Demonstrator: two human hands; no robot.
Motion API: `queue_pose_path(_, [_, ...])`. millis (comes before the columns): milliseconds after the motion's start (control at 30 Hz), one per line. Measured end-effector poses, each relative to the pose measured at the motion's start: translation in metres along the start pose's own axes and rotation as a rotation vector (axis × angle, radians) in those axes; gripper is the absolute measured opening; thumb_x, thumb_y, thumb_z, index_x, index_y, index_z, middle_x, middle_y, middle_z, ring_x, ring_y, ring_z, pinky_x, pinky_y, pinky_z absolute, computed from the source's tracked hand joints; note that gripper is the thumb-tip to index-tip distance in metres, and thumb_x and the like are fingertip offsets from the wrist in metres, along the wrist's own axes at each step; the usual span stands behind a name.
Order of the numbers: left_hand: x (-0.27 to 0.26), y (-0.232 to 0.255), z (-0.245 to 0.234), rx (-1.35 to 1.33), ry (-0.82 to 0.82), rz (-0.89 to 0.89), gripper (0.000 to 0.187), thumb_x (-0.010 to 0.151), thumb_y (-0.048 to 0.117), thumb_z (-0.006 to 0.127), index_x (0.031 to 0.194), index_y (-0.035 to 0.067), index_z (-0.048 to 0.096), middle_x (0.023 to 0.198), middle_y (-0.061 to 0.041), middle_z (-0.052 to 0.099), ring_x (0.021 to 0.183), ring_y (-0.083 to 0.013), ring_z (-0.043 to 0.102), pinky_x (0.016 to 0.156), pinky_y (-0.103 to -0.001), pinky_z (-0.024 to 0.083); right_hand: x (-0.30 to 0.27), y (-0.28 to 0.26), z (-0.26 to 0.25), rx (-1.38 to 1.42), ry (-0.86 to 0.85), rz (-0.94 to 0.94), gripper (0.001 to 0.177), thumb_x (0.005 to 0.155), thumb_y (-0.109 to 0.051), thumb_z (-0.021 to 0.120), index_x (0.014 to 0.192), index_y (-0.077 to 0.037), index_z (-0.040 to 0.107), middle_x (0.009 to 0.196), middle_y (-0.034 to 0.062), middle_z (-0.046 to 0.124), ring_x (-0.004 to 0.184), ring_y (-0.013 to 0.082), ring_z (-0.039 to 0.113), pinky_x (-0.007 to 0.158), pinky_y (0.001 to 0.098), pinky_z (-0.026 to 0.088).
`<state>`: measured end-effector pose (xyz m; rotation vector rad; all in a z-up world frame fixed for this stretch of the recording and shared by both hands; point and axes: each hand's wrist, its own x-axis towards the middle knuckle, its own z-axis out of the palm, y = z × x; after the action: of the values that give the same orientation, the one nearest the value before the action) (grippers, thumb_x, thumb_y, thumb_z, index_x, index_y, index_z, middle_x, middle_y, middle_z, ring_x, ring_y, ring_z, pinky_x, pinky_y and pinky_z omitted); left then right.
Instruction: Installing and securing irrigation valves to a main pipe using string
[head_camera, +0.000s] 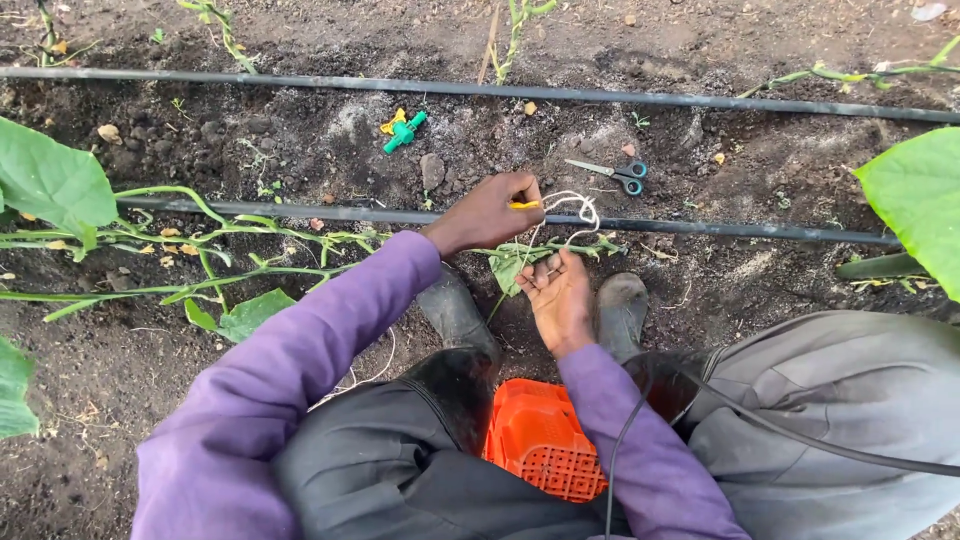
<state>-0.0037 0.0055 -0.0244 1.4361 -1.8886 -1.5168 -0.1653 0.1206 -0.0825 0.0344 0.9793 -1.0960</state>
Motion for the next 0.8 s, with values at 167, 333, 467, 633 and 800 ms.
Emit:
queue_pose_path(167, [0.005,0.002,-0.004,-0.029,0.001,0.002,0.029,0.080,0.039,0.076,0.081,0.012,0.067,0.065,-0.006,0.064,0.070,-0.0224,0.063,0.071,-0.034,0.049,0.003,0.000,0.017,-0.148,0.062,-0.175,0.033,0.106,-0.039,0.047,0.080,-0.018,0.048,0.061,0.0028,0.052,0.081,0.0206,0.073,0.090,0.0368,0.061])
queue_pose_path(333, [0.001,0.005,-0.004,-0.059,-0.002,0.008,0.029,0.080,0.039,0.076,0.081,0.011,0.066,0.062,-0.004,0.063,0.068,-0.0198,0.062,0.068,-0.033,0.047,0.034,0.000,0.003,-0.294,0.085,-0.309,0.031,0.109,-0.036,0.043,0.084,-0.017,0.048,0.066,0.0077,0.061,0.088,0.0248,0.074,0.095,0.0420,0.060])
queue_pose_path(467, [0.007,0.003,-0.005,-0.112,-0.027,-0.030,0.025,0.081,0.036,0.075,0.079,0.014,0.064,0.060,-0.003,0.062,0.060,-0.0156,0.061,0.062,-0.028,0.047,0.071,-0.014,-0.014,-0.088,0.092,-0.112,0.032,0.106,-0.039,0.038,0.084,-0.018,0.048,0.065,0.0050,0.061,0.081,0.0226,0.074,0.092,0.0450,0.062])
queue_pose_path(633, [0.013,0.005,-0.005,-0.220,-0.033,0.010,0.020,0.084,0.027,0.076,0.079,0.012,0.064,0.059,-0.002,0.062,0.056,-0.0109,0.058,0.053,-0.024,0.043,0.141,-0.001,-0.041,0.106,0.047,0.061,0.028,0.103,-0.029,0.036,0.078,-0.016,0.039,0.050,-0.0032,0.035,0.058,0.0190,0.057,0.078,0.0452,0.060])
queue_pose_path(800, [0.004,0.018,-0.010,-0.338,-0.056,0.064,0.021,0.088,0.024,0.076,0.080,0.010,0.062,0.059,-0.004,0.063,0.052,-0.0095,0.060,0.051,-0.020,0.045,0.137,-0.012,-0.015,-0.038,0.009,0.117,0.010,0.106,-0.006,0.045,0.112,-0.009,0.052,0.086,0.0013,0.049,0.077,0.0204,0.051,0.076,0.0309,0.052])
